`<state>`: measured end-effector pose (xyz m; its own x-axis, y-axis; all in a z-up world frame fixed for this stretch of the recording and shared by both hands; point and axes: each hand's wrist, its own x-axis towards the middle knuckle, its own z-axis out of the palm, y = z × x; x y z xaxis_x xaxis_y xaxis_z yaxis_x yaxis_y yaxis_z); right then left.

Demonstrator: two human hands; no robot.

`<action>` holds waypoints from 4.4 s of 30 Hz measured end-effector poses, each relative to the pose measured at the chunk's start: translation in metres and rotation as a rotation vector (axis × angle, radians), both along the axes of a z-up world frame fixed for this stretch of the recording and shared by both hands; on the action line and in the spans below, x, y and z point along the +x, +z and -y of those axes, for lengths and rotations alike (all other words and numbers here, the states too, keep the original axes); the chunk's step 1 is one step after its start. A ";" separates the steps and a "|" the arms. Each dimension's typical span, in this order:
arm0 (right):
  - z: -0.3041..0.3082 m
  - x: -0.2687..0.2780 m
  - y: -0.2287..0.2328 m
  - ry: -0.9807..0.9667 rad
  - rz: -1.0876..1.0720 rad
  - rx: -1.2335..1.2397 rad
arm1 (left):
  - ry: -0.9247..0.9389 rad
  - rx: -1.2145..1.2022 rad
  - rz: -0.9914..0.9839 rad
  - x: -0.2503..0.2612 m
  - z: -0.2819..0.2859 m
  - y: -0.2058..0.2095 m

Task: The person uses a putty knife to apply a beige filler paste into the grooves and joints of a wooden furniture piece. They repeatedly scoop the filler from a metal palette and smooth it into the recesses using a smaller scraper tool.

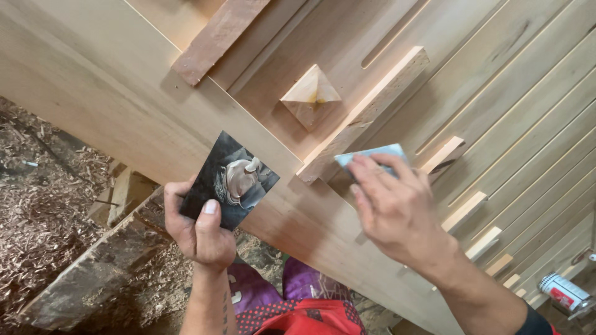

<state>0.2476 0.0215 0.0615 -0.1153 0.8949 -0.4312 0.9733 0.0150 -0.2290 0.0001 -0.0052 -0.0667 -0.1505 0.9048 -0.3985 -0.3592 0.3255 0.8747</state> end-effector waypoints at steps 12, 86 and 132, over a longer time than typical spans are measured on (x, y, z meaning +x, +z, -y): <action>0.001 0.008 -0.022 0.154 0.075 0.247 | 0.007 0.033 -0.003 0.001 0.005 -0.003; -0.050 0.096 -0.016 -0.098 0.041 -0.020 | 0.030 0.146 -0.484 -0.005 0.017 -0.018; 0.119 0.038 0.034 -0.783 -0.658 0.277 | -0.297 -0.436 0.324 0.143 -0.005 0.071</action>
<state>0.2853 -0.0978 0.0957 0.3992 0.8784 -0.2627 0.4196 -0.4298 -0.7995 0.1429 -0.0005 0.0041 0.2738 0.6332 -0.7240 -0.4235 0.7552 0.5003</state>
